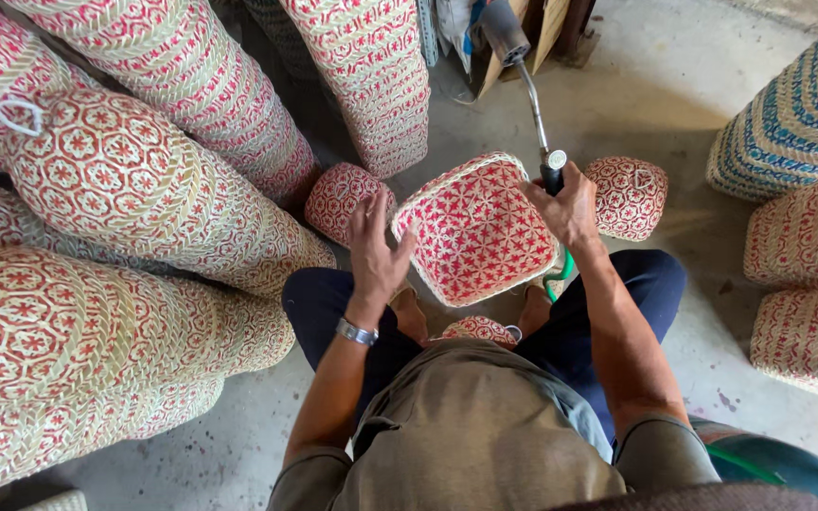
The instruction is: The person uses a blowtorch to apply heat to the edges of small woven baskets. They pick up each basket, rotate it to expose all sides to the flame, and then place it back down. The task is performed repeatedly on multiple identical baskets.
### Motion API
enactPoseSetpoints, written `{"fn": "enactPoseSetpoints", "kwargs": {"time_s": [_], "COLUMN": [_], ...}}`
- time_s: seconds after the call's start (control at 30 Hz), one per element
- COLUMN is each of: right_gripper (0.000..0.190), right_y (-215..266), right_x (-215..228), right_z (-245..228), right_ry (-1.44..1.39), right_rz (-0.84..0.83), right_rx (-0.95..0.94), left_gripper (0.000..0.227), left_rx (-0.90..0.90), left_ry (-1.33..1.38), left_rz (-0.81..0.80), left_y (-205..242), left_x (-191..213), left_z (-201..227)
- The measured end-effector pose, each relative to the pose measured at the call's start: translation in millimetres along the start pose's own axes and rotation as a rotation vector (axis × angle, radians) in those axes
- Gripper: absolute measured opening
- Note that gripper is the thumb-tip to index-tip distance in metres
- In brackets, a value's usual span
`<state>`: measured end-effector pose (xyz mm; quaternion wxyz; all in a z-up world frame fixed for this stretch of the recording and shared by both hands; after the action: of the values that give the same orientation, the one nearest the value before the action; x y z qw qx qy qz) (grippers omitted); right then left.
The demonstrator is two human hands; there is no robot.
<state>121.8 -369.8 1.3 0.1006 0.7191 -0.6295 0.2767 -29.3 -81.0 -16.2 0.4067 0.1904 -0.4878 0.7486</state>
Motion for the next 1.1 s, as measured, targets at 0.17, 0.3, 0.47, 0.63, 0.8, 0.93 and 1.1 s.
{"fn": "enactPoseSetpoints", "kwargs": {"time_s": [0.17,0.3,0.47,0.63,0.8,0.93,1.1], "right_gripper": [0.042,0.042,0.04,0.032,0.034,0.034,0.029], "right_y": [2.2,-0.3,0.6,15.5,41.1,54.4,58.9], "right_x": [-3.8,-10.7,-12.3,10.9,-4.3,-40.9,-51.5], "right_z": [-3.3,-2.4,-5.6,-7.9,-16.0,-21.7,-23.8], "right_ry": [-0.002,0.074,0.083,0.05,0.28,0.29,0.183], "right_rz": [-0.085,-0.117,-0.065,-0.197,-0.5,-0.378,-0.449], "right_rx": [0.04,0.043,0.108,0.089,0.175,0.257,0.329], "left_gripper": [0.073,0.055,0.047,0.04,0.05,0.048,0.042], "left_rx": [-0.005,0.226,0.506,1.002,1.121,1.039,1.018], "left_ry": [0.173,0.278,0.327,1.009,1.327,1.422,1.434], "left_rz": [-0.277,-0.602,-0.64,-0.42,-0.283,-0.195,-0.11], "left_y": [-11.5,-5.6,30.3,56.3,49.4,47.0,50.2], "left_x": [2.3,-22.2,-62.7,-71.3,-53.4,-55.1,-62.7], "left_z": [-22.5,-34.7,-73.4,-98.7,-89.8,-79.9,-87.8]}}
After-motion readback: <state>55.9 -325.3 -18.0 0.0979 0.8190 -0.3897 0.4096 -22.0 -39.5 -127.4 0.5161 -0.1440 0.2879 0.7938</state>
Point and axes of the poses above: each hand's wrist, its own y-axis away from the middle knuckle, its own x-axis out of the back of the hand, z = x × y, the point moved 1 cm from there along -y, towards the middle knuckle, and after that the axes turned 1 degree about x, right-handed, at the moved point
